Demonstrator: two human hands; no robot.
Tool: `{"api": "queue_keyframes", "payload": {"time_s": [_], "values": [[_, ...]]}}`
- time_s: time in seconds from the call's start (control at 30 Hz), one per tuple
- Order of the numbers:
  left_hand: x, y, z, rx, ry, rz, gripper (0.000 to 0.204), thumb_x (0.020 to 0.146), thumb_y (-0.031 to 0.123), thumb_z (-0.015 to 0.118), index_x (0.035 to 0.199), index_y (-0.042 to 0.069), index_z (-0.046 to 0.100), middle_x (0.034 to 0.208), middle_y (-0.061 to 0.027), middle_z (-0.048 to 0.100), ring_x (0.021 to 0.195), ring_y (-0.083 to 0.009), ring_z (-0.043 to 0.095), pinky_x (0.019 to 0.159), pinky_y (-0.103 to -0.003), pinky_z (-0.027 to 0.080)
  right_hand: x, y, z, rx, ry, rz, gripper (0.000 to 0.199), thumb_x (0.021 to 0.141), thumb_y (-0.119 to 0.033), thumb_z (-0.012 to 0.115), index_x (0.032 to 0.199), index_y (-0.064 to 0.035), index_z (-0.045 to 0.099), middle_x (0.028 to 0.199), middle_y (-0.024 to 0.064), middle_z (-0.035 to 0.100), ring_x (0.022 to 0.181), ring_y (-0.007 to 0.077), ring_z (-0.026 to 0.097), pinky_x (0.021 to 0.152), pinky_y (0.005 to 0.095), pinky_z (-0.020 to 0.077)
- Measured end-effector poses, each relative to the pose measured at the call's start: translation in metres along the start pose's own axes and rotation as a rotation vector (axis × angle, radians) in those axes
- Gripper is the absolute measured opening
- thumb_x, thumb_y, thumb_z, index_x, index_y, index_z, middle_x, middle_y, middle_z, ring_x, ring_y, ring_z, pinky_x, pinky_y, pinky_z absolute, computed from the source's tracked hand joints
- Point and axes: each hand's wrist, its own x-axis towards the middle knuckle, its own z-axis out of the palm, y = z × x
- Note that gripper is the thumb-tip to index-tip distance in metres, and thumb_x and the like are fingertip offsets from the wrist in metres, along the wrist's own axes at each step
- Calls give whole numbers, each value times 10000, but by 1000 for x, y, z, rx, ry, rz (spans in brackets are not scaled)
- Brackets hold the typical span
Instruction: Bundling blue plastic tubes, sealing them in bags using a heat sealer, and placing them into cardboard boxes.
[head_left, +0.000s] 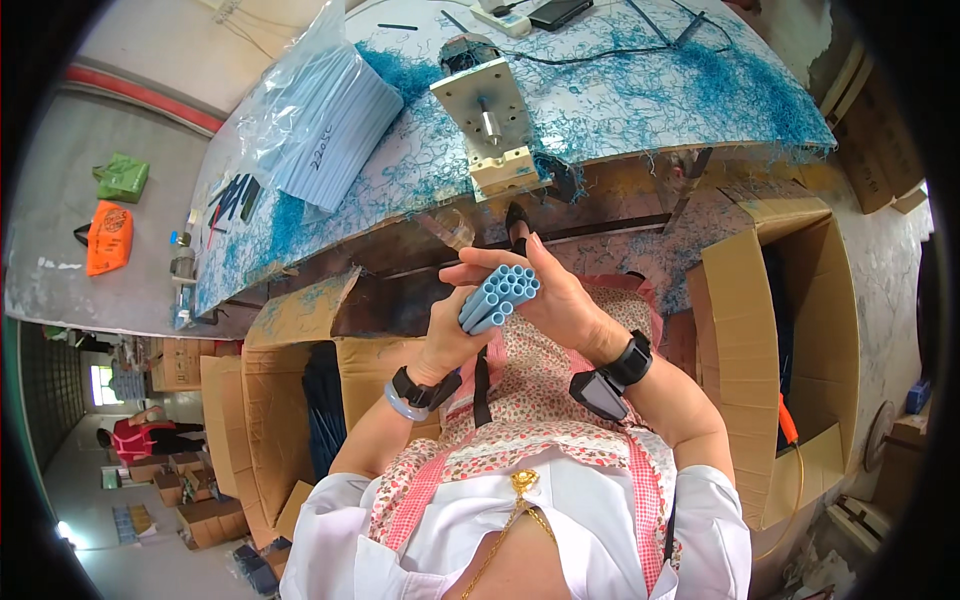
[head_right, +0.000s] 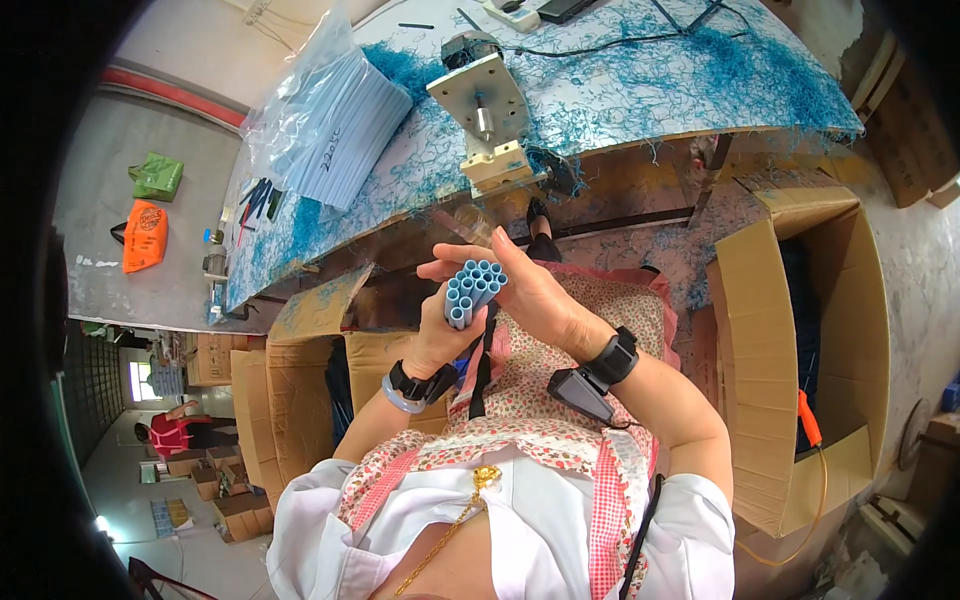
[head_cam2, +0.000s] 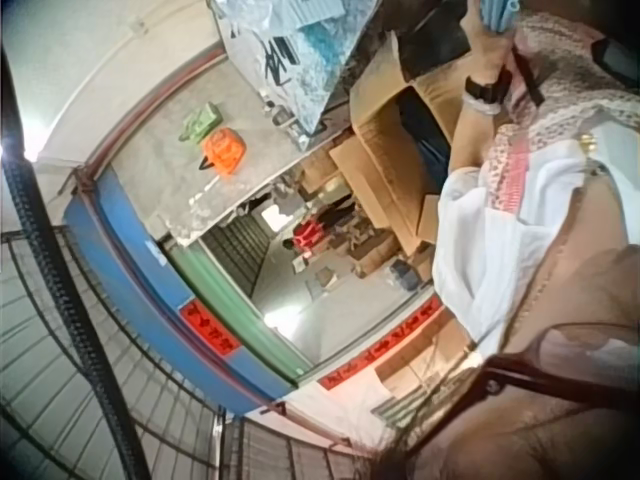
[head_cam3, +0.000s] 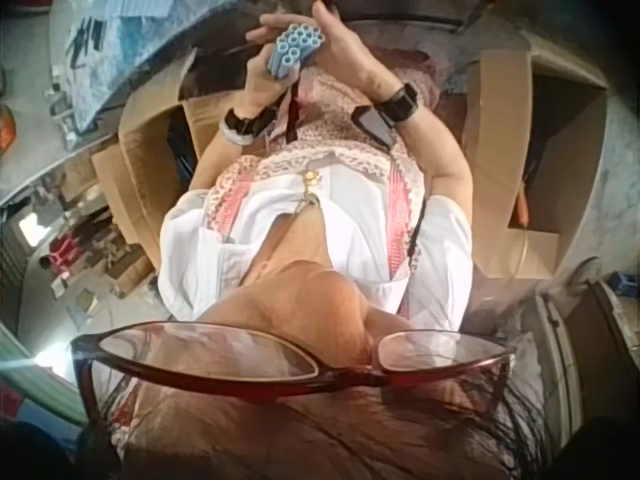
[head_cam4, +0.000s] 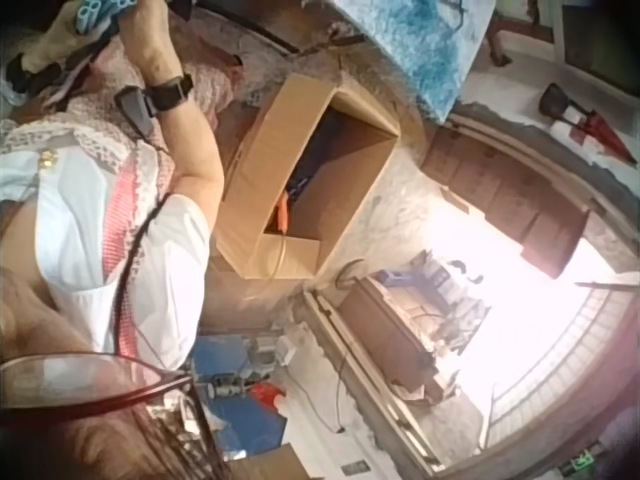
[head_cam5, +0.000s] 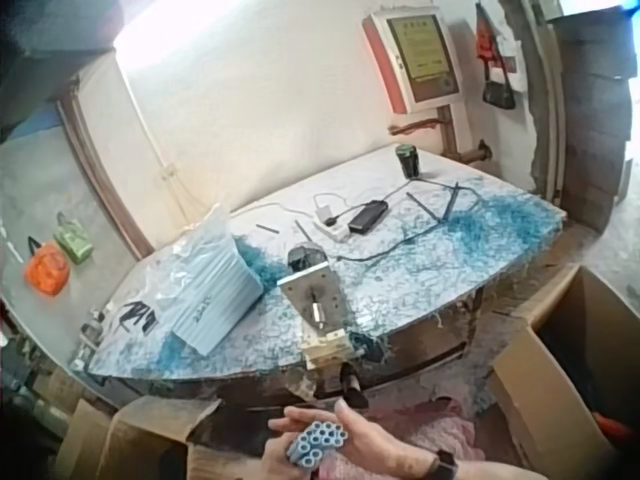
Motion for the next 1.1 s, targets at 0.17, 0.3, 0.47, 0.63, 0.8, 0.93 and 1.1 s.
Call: {"api": "queue_keyframes", "payload": {"time_s": [0.17, 0.3, 0.47, 0.63, 0.8, 0.93, 1.1], "values": [[12, 28, -30, -916, 257, -321, 210, 743, 79, 677, 908, 58, 549, 763, -53, 585, 682, -212, 600, 678, -310, 494, 6, 3, -17, -103, 293, -112, 658, 952, -551, 221, 1349, -54, 387, 1319, 170, 479, 1165, 253, 495, 955, 355, 379], [31, 19, -107, -1896, 431, -216, 122, 791, 65, 610, 819, 32, 496, 756, -61, 534, 716, -196, 566, 779, -349, 495, -8, 11, -21, 48, 299, 47, 595, 959, -521, 265, 1293, -55, 427, 1158, 153, 590, 1024, 235, 575, 892, 355, 428], [20, 3, -129, -1871, 707, -147, 110, 790, 35, 600, 803, 17, 492, 766, -79, 558, 745, -200, 576, 814, -355, 504, -17, 29, -24, 74, 330, 106, 494, 972, -449, 331, 1221, -44, 465, 915, 114, 637, 839, 204, 617, 782, 327, 493], [15, -9, -132, -1775, 899, -196, 105, 773, 5, 602, 830, 14, 514, 789, -82, 588, 764, -199, 590, 835, -364, 509, -18, 34, -23, 30, 348, 181, 431, 983, -393, 346, 1192, -42, 483, 871, 104, 636, 801, 189, 619, 759, 311, 505], [16, -18, -132, -1803, 938, -268, 93, 778, 13, 600, 824, 9, 519, 775, -94, 599, 747, -213, 602, 853, -391, 512, -19, 37, -24, 30, 380, 198, 391, 985, -354, 357, 1174, -41, 494, 860, 97, 638, 782, 181, 622, 741, 301, 512], [16, -22, -129, -1789, 951, -299, 92, 779, 13, 600, 826, 10, 520, 768, -94, 600, 744, -216, 605, 847, -401, 515, -20, 40, -24, 6, 394, 202, 355, 983, -317, 369, 1157, -39, 503, 851, 93, 639, 768, 178, 623, 729, 299, 517], [13, -23, -128, -1791, 975, -342, 89, 782, 16, 600, 828, 13, 524, 760, -95, 600, 744, -222, 606, 850, -407, 514, -22, 44, -26, 2, 401, 209, 336, 978, -299, 379, 1149, -40, 507, 842, 93, 640, 758, 177, 624, 726, 299, 518]]}}
